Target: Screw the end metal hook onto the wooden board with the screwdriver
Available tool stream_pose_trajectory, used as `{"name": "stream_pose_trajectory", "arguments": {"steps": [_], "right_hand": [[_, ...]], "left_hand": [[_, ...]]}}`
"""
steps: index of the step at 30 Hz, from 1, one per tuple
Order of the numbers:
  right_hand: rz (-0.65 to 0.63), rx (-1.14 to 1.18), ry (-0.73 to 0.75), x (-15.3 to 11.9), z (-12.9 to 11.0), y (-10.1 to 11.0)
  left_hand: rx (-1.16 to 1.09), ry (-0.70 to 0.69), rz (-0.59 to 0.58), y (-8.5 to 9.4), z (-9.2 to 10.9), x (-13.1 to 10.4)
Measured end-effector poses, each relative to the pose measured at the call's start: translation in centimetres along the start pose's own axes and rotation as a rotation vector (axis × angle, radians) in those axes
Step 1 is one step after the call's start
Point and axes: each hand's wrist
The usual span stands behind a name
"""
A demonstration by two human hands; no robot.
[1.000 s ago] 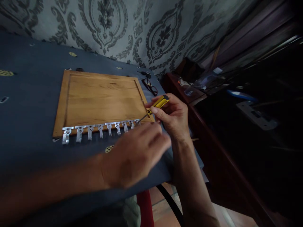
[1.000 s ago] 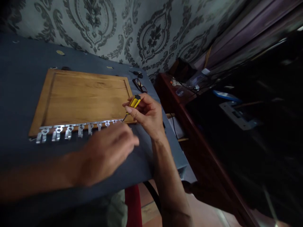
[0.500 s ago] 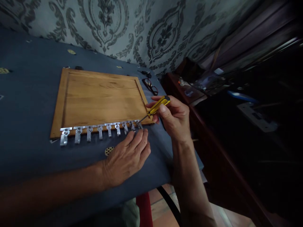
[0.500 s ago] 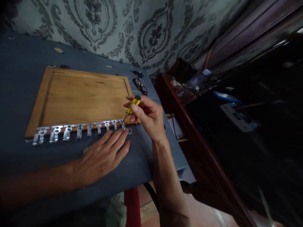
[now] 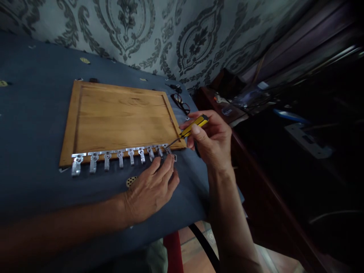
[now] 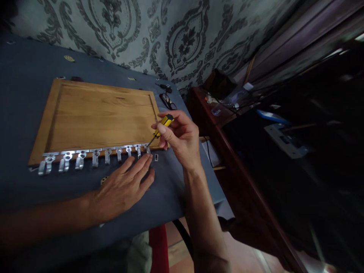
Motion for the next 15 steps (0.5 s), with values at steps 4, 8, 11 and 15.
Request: {"name": "stream_pose_trajectory", "arguments": {"steps": [4,8,11,15], "right_hand": [[-0.042,-0.016,0.014,-0.20,-0.27,0.35],[-0.014,-0.054,0.057,-0.23,-0.27,0.42],[0.043,-0.081,0.074,-0.05,-0.23,0.34],[0.045,-0.043,0.085,0.19,-0.27,0.17]], "left_hand": [[-0.007,-0.007,0.008,0.08,0.00,-0.04],[-0.005,-0.009,-0.021,0.06,0.15,-0.10],[0.002,-0.008,-0.025,-0.02,0.19,-0.03],[-0.006,-0.003,0.003,-0.08,0.13,0.09]]}}
Point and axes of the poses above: each hand's wrist, its own x-axis towards the middle knuckle, its own y-axis out of the back of the hand, z = x × y, and after that the axes turned 3 degrees about x, right-handed
